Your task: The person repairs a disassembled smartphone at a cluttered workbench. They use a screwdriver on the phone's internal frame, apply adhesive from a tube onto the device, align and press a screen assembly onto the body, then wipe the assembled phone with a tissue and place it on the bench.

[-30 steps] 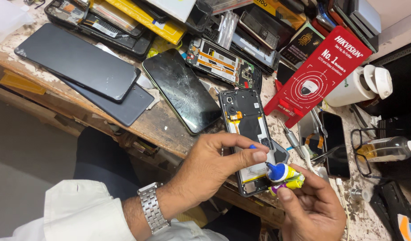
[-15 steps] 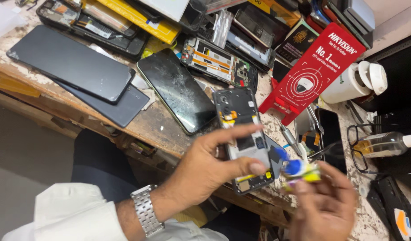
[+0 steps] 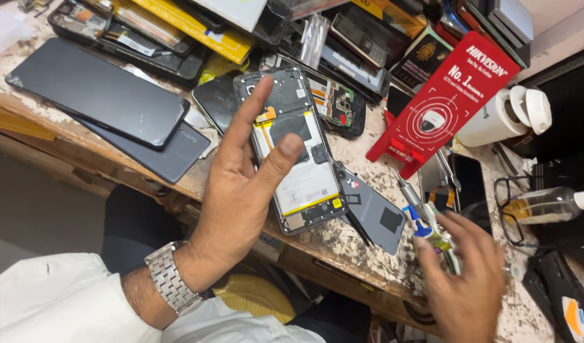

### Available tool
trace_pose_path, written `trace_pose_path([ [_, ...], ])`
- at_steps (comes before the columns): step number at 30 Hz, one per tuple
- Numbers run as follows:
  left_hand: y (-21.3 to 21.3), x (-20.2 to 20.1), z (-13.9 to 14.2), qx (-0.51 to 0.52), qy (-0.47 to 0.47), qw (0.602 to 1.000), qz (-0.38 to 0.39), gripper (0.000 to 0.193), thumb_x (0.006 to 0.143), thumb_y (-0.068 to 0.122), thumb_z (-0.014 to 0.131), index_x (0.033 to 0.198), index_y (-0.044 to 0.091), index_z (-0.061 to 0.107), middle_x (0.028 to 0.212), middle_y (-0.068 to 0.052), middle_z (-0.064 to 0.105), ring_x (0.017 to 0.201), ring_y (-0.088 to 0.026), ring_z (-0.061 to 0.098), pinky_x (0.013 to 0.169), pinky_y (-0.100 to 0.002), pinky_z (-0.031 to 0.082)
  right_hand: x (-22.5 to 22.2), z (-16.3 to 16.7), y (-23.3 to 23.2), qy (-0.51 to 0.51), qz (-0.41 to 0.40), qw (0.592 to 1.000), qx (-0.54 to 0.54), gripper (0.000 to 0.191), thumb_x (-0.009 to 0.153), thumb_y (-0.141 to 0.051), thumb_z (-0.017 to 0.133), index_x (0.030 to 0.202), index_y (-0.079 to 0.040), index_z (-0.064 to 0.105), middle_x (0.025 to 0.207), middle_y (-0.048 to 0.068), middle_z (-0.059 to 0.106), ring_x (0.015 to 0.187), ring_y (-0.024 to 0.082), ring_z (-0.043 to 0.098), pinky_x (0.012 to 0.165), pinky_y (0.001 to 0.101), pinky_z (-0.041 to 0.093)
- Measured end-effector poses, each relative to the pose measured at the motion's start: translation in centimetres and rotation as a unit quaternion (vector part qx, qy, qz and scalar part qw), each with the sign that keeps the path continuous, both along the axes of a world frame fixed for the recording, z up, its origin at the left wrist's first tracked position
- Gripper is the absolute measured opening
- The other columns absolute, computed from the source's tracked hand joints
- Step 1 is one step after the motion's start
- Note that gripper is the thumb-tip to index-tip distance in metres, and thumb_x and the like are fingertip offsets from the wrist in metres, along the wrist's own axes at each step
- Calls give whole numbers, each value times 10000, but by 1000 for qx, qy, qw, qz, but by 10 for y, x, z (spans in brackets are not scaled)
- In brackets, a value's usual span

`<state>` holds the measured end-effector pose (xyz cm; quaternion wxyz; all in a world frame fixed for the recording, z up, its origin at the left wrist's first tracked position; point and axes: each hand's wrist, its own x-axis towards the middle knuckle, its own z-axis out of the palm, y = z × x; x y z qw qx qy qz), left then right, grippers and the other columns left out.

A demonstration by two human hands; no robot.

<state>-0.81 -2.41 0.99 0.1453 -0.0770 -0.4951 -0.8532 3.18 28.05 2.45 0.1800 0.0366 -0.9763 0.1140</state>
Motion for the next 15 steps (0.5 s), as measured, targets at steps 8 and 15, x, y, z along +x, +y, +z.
trace_pose_path([
  [8,-5,3,-6,40,-23,999,-4,727,1044,164,637,1654,74,251,1537,-158,528,1386,-174,542,1192,-338,462,-40,22,-48,-83,131,988,0,298,854,-249,758,1115,-106,772,1115,64,752,1082,264,650,973,400,473],
  [15,-2,9,-10,22,-39,999,-12,828,943,-69,644,1638,75,216,1514,-144,515,1334,-155,567,1134,-320,509,-73,11,-80,-144,80,986,6,226,876,-225,750,1083,-145,795,962,63,733,908,237,710,837,392,547],
])
